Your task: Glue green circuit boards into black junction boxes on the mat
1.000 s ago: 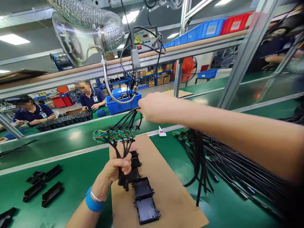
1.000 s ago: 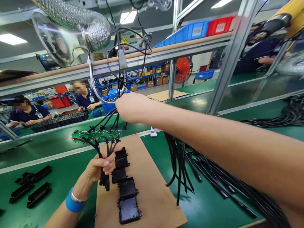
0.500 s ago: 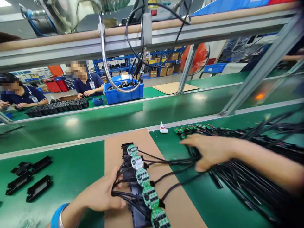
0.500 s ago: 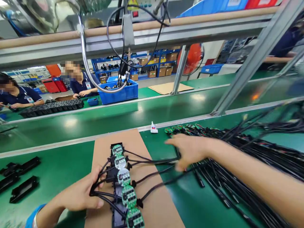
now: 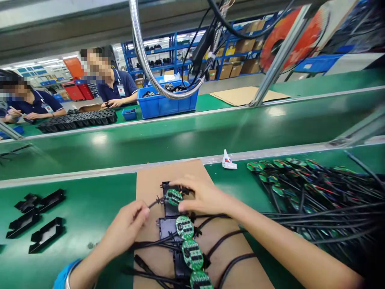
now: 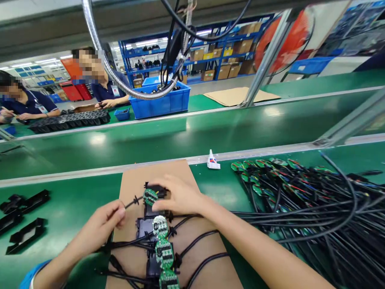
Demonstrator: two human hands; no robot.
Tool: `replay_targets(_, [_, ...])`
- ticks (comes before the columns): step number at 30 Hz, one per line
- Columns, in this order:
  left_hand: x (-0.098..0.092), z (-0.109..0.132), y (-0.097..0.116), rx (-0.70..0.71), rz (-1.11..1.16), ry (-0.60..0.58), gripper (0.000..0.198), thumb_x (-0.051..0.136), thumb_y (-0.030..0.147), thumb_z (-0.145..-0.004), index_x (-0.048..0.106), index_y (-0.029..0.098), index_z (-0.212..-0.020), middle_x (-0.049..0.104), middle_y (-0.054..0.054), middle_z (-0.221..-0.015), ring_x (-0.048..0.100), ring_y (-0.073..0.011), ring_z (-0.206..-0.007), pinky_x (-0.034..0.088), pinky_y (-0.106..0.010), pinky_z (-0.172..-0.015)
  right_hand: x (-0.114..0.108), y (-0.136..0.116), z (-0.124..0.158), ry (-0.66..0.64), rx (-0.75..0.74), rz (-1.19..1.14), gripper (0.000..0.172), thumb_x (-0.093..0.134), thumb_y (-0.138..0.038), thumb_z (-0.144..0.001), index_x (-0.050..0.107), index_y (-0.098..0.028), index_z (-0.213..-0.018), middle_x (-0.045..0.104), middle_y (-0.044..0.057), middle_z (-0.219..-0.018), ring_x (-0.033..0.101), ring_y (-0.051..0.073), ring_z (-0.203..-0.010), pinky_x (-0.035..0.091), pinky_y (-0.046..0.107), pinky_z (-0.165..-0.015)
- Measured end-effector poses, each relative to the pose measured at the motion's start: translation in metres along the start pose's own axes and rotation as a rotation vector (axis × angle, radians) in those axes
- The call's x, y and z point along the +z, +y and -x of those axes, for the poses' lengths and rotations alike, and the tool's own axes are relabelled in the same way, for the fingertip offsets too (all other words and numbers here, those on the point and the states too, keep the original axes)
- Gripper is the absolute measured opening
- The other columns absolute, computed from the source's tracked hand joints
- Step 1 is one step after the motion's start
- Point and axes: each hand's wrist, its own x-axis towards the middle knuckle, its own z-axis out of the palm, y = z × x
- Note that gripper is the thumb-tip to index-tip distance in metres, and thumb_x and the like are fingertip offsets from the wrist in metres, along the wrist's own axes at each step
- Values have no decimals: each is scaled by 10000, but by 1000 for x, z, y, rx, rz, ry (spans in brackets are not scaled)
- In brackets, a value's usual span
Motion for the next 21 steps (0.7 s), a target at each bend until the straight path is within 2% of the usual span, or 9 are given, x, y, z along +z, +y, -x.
replay_targets(2, [-4, -19, -6, 30, -201, 112, 312, 334, 352, -974, 525, 206, -775, 581, -1, -713, 562, -162, -662, 432, -256, -620, -2, 13, -3, 70, 79, 10, 303, 566, -378, -880, 540, -179, -1107, 591, 49, -942, 559, 171, -856, 459, 297, -748])
replay_targets(4, [-2, -35, -14, 64, -377, 182, 274, 361, 289, -960, 566, 207, -798, 614, -19, -769, 587, -174, -700, 436, -263, -626, 2, 27, -6, 77, 111, 56, 148, 482, -298, -920, 551, -168, -939, 586, 37, -842, 544, 159, -760, 447, 290, -690])
replay_targets(6, [4, -45, -21, 61, -447, 208, 254, 387, 261, -943, 587, 204, -797, 615, -39, -788, 589, -194, -729, 432, -271, -619, 9, 37, -7, 54, 106, 98, 151, 456, -260, -925, 556, -166, -863, 577, 49, -821, 532, 173, -764, 437, 314, -711])
replay_targets(10, [14, -48, -28, 87, -633, 270, 201, 447, 282, -920, 609, 198, -837, 596, -80, -852, 562, -239, -792, 440, -318, -660, 19, 43, -5, 53, 93, 230, 168, 496, -279, -903, 611, -159, -931, 573, 98, -892, 500, 243, -904, 407, 408, -826])
replay_targets(13, [14, -41, -30, 163, -725, 318, 173, 500, 285, -900, 597, 175, -991, 603, -110, -984, 559, -265, -859, 446, -371, -746, 16, 31, 3, 121, 81, 367, 202, 527, -269, -868, 621, -144, -995, 582, 127, -960, 480, 274, -958, 398, 450, -856])
replay_targets(16, [12, -37, -32, 229, -617, 302, 223, 528, 283, -892, 568, 167, -1078, 604, -111, -1048, 559, -273, -928, 441, -374, -784, 14, 7, 15, 189, 50, 289, 231, 499, -271, -866, 613, -137, -1015, 586, 126, -962, 487, 258, -941, 414, 429, -835])
replay_targets(19, [13, -41, -36, 264, -612, 291, 181, 506, 241, -914, 590, 195, -1067, 639, -74, -977, 576, -237, -874, 435, -346, -766, 17, -16, 25, 86, 41, 149, 229, 563, -345, -824, 633, -158, -936, 563, 95, -887, 485, 244, -889, 417, 399, -780])
replay_targets(21, [15, -46, -40, 270, -655, 323, 165, 479, 202, -926, 623, 201, -1008, 656, -60, -899, 577, -223, -815, 424, -339, -737, 22, -25, 29, 9, 60, 84, 191, 612, -319, -777, 634, -166, -888, 545, 80, -879, 480, 240, -889, 406, 394, -783])
